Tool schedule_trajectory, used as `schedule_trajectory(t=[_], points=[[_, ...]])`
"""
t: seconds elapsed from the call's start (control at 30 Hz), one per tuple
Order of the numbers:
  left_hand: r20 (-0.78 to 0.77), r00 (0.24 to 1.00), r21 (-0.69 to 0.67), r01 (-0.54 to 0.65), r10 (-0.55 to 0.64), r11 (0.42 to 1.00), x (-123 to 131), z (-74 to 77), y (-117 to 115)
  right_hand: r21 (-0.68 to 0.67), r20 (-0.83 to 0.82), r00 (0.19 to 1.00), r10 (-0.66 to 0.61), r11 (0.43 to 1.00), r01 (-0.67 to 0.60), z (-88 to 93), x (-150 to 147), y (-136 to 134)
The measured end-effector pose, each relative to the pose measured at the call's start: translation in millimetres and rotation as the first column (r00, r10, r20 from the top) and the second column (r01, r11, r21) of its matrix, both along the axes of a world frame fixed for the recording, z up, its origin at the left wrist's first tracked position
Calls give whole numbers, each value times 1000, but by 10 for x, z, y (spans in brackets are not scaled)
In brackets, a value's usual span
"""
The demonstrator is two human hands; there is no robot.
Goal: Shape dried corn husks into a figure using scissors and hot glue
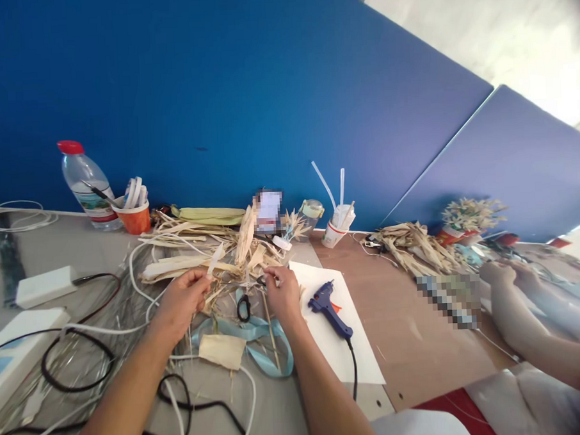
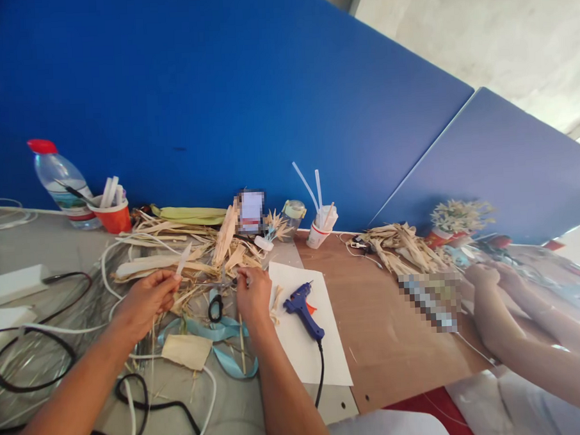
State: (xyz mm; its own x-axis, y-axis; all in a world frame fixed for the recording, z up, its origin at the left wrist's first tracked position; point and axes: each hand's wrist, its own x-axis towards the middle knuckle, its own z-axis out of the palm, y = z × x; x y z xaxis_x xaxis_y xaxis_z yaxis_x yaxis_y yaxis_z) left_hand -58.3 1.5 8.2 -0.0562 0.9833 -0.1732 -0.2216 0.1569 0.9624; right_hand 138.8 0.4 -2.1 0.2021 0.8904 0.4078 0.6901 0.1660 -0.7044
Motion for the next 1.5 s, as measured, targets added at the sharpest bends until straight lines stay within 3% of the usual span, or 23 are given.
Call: schedule_trajectory(t=[0.2,0.37,0.47,0.7,1.03,1.2,1.4,1.5], points=[[-123,992,-3,2,-2,1000,-26,-85,38,-73,177,983,-51,995,65,-81,67,40],[-158,987,15,19,-16,1000,-35,-93,30,-36,196,977,86,996,-81,-113,3,26],[-107,994,39,-5,9,999,-27,-47,16,-27,185,974,128,992,-126,-126,-22,26],[107,986,120,-142,130,983,-21,5,35,35,138,987,76,996,-82,-95,10,27],[127,990,91,52,-63,994,9,47,-30,69,129,980,152,984,-162,-83,-49,12],[82,981,107,164,-173,981,15,41,-54,86,105,983,154,983,-163,20,-79,-15],[-205,970,68,150,-133,986,-12,-33,-39,62,67,982,175,982,-179,197,-132,-22],[-256,957,83,163,-137,983,-15,-45,-34,14,-30,982,187,982,-187,273,-146,15]])
